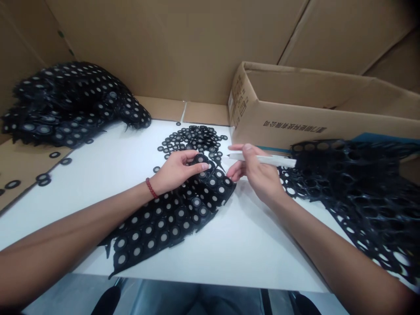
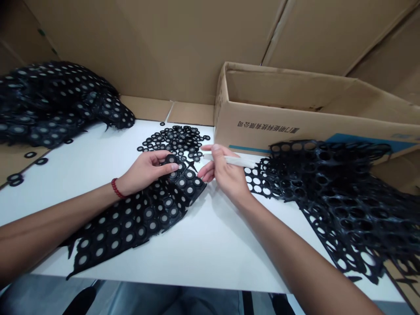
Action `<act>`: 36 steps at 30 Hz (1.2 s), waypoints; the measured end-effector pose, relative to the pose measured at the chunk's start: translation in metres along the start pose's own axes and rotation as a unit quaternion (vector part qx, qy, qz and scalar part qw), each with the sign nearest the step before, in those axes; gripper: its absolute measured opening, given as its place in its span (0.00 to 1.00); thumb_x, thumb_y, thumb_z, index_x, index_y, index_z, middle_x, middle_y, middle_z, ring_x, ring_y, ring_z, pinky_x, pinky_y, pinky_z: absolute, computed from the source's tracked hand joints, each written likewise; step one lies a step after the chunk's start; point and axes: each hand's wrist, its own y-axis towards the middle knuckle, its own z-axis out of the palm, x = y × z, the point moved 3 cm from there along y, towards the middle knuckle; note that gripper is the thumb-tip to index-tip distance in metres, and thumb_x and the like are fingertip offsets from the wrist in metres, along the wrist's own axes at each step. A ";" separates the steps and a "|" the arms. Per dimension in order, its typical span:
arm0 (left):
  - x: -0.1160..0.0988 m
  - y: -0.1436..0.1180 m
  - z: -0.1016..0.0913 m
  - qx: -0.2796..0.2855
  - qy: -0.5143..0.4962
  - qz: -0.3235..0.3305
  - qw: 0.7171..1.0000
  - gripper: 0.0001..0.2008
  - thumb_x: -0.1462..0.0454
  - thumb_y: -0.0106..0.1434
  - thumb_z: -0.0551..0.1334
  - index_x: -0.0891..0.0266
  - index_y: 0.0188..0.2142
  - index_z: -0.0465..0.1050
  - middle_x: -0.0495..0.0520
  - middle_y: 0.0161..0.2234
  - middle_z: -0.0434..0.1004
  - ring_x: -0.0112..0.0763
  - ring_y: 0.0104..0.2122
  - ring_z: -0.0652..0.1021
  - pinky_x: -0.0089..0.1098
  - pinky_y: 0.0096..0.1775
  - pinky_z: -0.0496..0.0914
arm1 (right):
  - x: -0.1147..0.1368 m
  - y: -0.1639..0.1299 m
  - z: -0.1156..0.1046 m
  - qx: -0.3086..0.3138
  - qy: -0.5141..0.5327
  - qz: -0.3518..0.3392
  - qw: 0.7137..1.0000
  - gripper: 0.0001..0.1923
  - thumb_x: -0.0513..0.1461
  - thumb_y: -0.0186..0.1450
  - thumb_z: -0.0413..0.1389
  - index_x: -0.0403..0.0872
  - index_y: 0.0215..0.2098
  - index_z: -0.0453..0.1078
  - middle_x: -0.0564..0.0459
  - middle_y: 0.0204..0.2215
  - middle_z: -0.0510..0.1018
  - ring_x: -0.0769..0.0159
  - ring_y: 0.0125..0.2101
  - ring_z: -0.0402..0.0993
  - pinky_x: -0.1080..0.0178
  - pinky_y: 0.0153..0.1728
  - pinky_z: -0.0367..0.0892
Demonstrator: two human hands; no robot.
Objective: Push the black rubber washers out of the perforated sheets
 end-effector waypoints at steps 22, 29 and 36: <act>-0.037 -0.029 0.011 0.126 -0.340 -0.070 0.929 0.13 0.67 0.51 0.67 0.64 0.36 0.67 0.48 0.25 0.74 0.26 0.22 0.76 0.25 0.23 0.73 | 0.065 -0.014 0.000 -0.009 -0.045 -0.084 0.995 0.11 0.44 0.53 0.61 0.45 0.29 0.71 0.58 0.23 0.72 0.73 0.24 0.64 0.68 0.25 0.58; -0.047 -0.045 0.012 0.397 -0.200 -0.054 0.894 0.12 0.59 0.57 0.63 0.68 0.34 0.74 0.63 0.34 0.80 0.41 0.34 0.80 0.38 0.38 0.74 | 0.126 -0.013 0.035 0.174 -0.251 -0.134 0.943 0.06 0.40 0.55 0.58 0.44 0.26 0.73 0.55 0.21 0.73 0.72 0.21 0.63 0.68 0.20 0.54; -0.038 -0.018 -0.040 0.130 -0.079 0.007 0.988 0.13 0.59 0.52 0.66 0.65 0.33 0.73 0.49 0.26 0.73 0.26 0.26 0.72 0.27 0.30 0.67 | 0.090 -0.002 0.053 0.172 -0.298 -0.245 0.906 0.07 0.40 0.59 0.54 0.46 0.32 0.72 0.54 0.30 0.77 0.68 0.30 0.70 0.66 0.31 0.61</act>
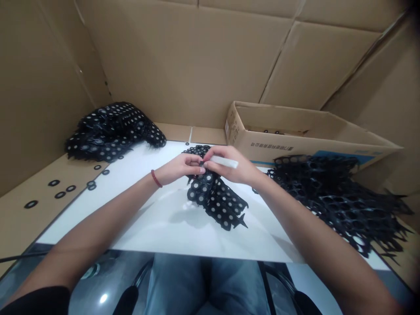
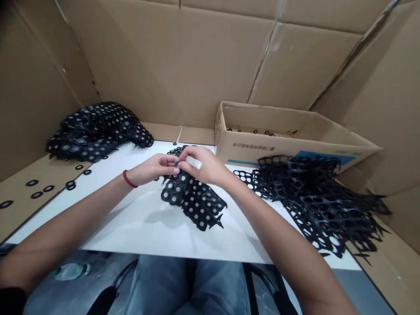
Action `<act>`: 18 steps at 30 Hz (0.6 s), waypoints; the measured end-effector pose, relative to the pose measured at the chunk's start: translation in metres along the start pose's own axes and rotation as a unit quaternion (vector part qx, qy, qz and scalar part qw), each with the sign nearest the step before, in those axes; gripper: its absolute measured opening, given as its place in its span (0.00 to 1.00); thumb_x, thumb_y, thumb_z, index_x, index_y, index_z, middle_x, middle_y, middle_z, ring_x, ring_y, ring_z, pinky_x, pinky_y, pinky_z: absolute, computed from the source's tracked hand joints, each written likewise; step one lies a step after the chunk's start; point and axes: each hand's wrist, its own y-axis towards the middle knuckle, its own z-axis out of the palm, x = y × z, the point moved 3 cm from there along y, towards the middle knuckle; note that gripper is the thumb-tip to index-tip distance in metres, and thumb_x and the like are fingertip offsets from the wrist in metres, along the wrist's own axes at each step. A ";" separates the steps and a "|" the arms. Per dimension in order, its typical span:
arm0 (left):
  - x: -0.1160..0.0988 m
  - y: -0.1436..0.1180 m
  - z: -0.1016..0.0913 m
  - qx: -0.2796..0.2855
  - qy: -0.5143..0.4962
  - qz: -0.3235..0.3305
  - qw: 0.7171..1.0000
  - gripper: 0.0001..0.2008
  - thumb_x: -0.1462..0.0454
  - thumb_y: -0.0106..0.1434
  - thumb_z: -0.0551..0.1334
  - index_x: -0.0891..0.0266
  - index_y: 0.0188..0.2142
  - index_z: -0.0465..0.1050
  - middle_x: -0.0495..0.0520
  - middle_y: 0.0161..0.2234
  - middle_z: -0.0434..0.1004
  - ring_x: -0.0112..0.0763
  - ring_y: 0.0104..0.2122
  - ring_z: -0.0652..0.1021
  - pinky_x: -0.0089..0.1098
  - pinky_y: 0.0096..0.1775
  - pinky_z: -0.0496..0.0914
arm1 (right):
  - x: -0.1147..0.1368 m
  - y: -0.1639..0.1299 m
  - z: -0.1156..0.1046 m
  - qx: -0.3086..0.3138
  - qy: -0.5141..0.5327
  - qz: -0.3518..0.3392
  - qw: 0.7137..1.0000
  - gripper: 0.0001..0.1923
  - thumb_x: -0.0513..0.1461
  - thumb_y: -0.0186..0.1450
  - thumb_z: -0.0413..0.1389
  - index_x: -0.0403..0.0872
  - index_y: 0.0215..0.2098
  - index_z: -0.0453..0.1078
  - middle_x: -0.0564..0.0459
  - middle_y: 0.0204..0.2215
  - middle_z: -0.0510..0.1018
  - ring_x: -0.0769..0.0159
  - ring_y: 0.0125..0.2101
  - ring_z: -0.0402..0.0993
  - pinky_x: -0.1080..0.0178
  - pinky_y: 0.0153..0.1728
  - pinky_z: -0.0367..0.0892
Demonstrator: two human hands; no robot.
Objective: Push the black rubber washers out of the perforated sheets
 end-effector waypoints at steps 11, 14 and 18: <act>0.042 -0.017 0.021 -0.037 -0.063 -0.126 0.989 0.12 0.60 0.51 0.68 0.67 0.28 0.70 0.49 0.24 0.75 0.23 0.24 0.72 0.25 0.29 0.65 | -0.017 -0.063 0.022 -0.171 0.195 0.157 0.953 0.11 0.32 0.60 0.53 0.51 0.39 0.65 0.61 0.19 0.74 0.69 0.23 0.71 0.65 0.30 0.64; 0.046 -0.015 0.020 -0.047 -0.088 -0.147 0.984 0.15 0.60 0.51 0.68 0.65 0.36 0.71 0.48 0.24 0.76 0.22 0.23 0.71 0.24 0.28 0.64 | -0.019 -0.066 0.028 -0.114 0.274 0.155 0.942 0.08 0.31 0.60 0.53 0.50 0.33 0.60 0.59 0.22 0.77 0.69 0.24 0.73 0.66 0.30 0.65; 0.047 -0.015 0.020 -0.032 -0.138 -0.140 0.980 0.09 0.61 0.57 0.65 0.64 0.34 0.71 0.47 0.23 0.74 0.20 0.22 0.70 0.23 0.26 0.63 | -0.026 -0.066 0.036 -0.102 0.295 0.160 0.937 0.06 0.32 0.61 0.54 0.49 0.32 0.61 0.58 0.23 0.78 0.70 0.26 0.75 0.66 0.31 0.67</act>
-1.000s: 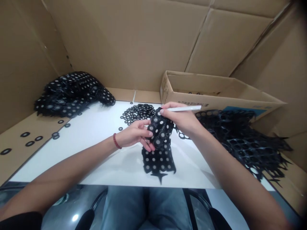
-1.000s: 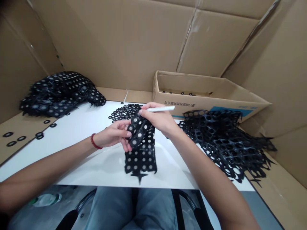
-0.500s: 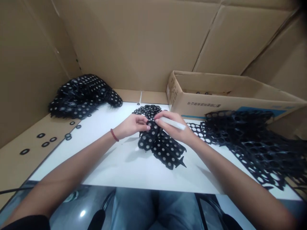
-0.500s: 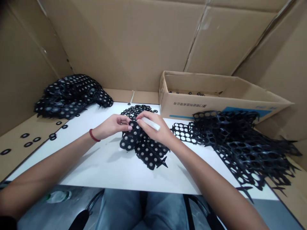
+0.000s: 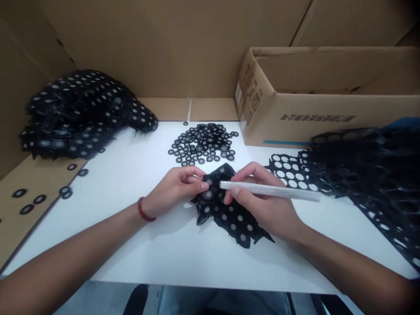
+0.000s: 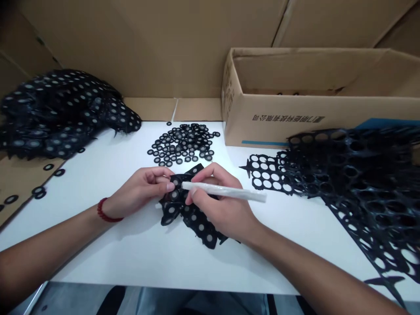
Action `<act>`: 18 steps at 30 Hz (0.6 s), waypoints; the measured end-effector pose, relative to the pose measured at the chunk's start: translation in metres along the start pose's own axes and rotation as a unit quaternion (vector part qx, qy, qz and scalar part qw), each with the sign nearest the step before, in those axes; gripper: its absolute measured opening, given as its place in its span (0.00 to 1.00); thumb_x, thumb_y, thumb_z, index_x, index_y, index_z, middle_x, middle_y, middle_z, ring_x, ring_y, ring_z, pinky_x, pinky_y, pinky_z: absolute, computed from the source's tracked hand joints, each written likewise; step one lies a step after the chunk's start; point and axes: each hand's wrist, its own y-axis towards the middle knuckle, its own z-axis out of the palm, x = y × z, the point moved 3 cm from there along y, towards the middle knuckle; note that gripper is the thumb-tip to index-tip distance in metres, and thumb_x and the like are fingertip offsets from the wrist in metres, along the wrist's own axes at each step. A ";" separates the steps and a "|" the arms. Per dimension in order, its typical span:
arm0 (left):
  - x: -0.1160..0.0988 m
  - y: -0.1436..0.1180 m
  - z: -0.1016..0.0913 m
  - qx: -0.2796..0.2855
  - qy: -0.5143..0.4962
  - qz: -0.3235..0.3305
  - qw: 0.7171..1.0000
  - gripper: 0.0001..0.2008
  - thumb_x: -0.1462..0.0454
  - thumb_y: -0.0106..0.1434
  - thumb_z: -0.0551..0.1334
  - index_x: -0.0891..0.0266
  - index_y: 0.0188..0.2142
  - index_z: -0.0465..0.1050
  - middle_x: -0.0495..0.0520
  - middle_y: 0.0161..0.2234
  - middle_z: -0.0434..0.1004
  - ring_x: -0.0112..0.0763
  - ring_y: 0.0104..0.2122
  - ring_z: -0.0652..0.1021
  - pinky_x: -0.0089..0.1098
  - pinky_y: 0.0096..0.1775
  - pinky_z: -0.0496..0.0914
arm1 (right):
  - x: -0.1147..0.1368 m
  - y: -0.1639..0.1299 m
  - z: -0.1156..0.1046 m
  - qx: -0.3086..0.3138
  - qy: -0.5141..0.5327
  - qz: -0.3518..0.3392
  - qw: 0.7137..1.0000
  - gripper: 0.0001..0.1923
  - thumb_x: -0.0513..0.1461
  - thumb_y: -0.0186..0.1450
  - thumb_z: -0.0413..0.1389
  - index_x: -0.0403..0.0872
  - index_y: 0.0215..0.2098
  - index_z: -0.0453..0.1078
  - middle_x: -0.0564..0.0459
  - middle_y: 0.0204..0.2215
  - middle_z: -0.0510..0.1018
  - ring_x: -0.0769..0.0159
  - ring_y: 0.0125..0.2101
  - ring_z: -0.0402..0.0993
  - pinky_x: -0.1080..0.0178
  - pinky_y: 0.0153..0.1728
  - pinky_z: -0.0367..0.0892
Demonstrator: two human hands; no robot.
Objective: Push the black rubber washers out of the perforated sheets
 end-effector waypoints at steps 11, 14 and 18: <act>-0.001 -0.005 0.007 -0.003 -0.062 0.011 0.998 0.11 0.62 0.61 0.62 0.67 0.25 0.74 0.50 0.26 0.73 0.21 0.27 0.72 0.23 0.30 0.67 | 0.001 0.001 0.003 -0.064 -0.081 0.014 0.995 0.07 0.33 0.61 0.54 0.50 0.29 0.62 0.61 0.21 0.78 0.70 0.24 0.75 0.64 0.31 0.67; 0.001 -0.004 0.006 -0.018 -0.019 0.032 0.999 0.10 0.61 0.60 0.62 0.66 0.28 0.75 0.50 0.26 0.73 0.21 0.27 0.72 0.23 0.30 0.68 | 0.001 0.000 0.002 -0.074 -0.098 0.018 0.992 0.07 0.34 0.61 0.54 0.50 0.28 0.62 0.62 0.20 0.78 0.69 0.24 0.75 0.64 0.31 0.67; 0.003 -0.003 0.004 -0.045 0.001 0.042 0.998 0.08 0.60 0.59 0.63 0.64 0.33 0.76 0.50 0.27 0.74 0.21 0.27 0.73 0.22 0.29 0.68 | 0.001 0.000 0.002 -0.074 -0.108 0.012 0.991 0.07 0.34 0.61 0.54 0.50 0.28 0.62 0.62 0.20 0.78 0.70 0.25 0.75 0.64 0.32 0.67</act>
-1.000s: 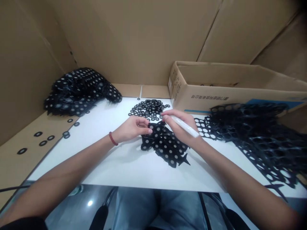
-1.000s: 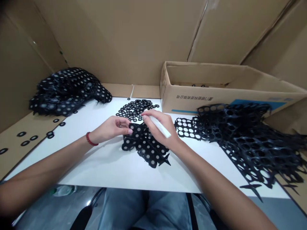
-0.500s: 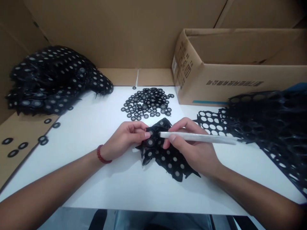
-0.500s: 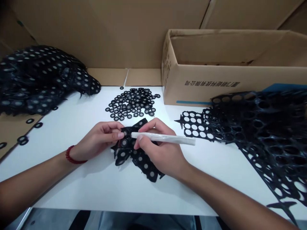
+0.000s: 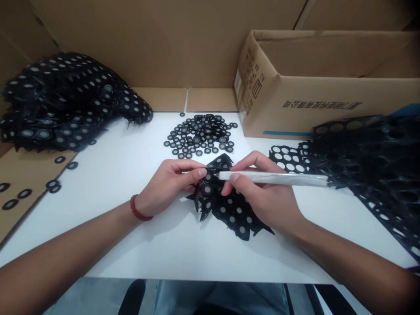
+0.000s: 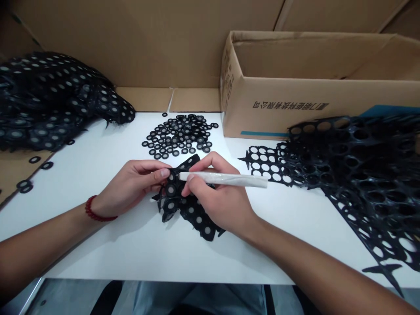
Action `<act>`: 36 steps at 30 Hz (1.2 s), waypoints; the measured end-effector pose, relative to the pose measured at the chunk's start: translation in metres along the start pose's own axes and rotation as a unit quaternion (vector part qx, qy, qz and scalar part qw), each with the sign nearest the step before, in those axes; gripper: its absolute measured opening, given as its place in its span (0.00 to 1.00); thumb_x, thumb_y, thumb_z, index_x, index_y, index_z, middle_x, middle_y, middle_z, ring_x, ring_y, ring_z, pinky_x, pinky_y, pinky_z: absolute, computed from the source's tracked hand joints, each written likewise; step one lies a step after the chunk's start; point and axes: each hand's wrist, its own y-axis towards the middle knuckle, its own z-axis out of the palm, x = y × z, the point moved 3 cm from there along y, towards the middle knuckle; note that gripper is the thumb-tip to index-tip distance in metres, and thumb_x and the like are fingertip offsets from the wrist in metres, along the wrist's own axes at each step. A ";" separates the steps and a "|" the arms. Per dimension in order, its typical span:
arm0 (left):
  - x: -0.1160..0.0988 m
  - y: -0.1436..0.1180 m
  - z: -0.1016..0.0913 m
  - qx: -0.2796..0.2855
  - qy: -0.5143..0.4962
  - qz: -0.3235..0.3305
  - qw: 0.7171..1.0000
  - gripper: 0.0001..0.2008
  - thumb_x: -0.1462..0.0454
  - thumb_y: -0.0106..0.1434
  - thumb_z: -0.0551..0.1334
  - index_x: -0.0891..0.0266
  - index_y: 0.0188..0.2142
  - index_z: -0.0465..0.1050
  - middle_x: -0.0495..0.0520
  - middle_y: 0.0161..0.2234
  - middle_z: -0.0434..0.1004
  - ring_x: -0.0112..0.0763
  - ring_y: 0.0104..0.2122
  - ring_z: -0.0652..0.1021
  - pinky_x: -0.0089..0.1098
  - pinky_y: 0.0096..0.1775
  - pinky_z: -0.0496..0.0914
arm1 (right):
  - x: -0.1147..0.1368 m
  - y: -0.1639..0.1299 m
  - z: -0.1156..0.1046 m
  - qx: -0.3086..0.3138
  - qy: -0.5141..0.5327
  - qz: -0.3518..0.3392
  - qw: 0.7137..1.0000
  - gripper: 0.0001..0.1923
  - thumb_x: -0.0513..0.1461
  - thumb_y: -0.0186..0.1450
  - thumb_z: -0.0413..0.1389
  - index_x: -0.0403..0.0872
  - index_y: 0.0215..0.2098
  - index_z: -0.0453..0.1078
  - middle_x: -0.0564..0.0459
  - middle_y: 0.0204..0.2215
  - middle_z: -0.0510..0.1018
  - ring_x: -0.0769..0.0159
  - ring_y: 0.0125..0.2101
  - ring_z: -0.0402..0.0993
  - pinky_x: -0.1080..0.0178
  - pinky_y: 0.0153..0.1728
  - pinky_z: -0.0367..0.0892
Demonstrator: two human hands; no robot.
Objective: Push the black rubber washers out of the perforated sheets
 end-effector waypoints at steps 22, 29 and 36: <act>-0.009 -0.002 0.006 0.032 0.080 0.023 0.996 0.08 0.61 0.60 0.62 0.67 0.33 0.72 0.49 0.25 0.75 0.23 0.26 0.75 0.24 0.31 0.72 | 0.008 -0.004 -0.002 0.028 -0.012 -0.017 0.999 0.06 0.34 0.59 0.56 0.50 0.28 0.63 0.59 0.21 0.78 0.67 0.24 0.76 0.64 0.25 0.69; -0.011 -0.004 0.004 0.049 0.077 0.028 0.995 0.09 0.60 0.60 0.61 0.65 0.34 0.70 0.49 0.26 0.74 0.26 0.26 0.76 0.26 0.30 0.72 | 0.009 -0.002 -0.011 -0.017 -0.004 -0.036 0.999 0.03 0.40 0.64 0.52 0.51 0.37 0.64 0.56 0.25 0.79 0.64 0.27 0.77 0.59 0.33 0.71; -0.021 -0.008 -0.004 0.074 0.075 0.073 0.992 0.09 0.60 0.62 0.60 0.65 0.33 0.69 0.47 0.22 0.69 0.19 0.18 0.66 0.22 0.20 0.62 | -0.018 0.018 -0.015 0.083 -0.151 -0.052 0.984 0.03 0.40 0.64 0.50 0.49 0.35 0.65 0.52 0.35 0.76 0.62 0.36 0.72 0.59 0.37 0.65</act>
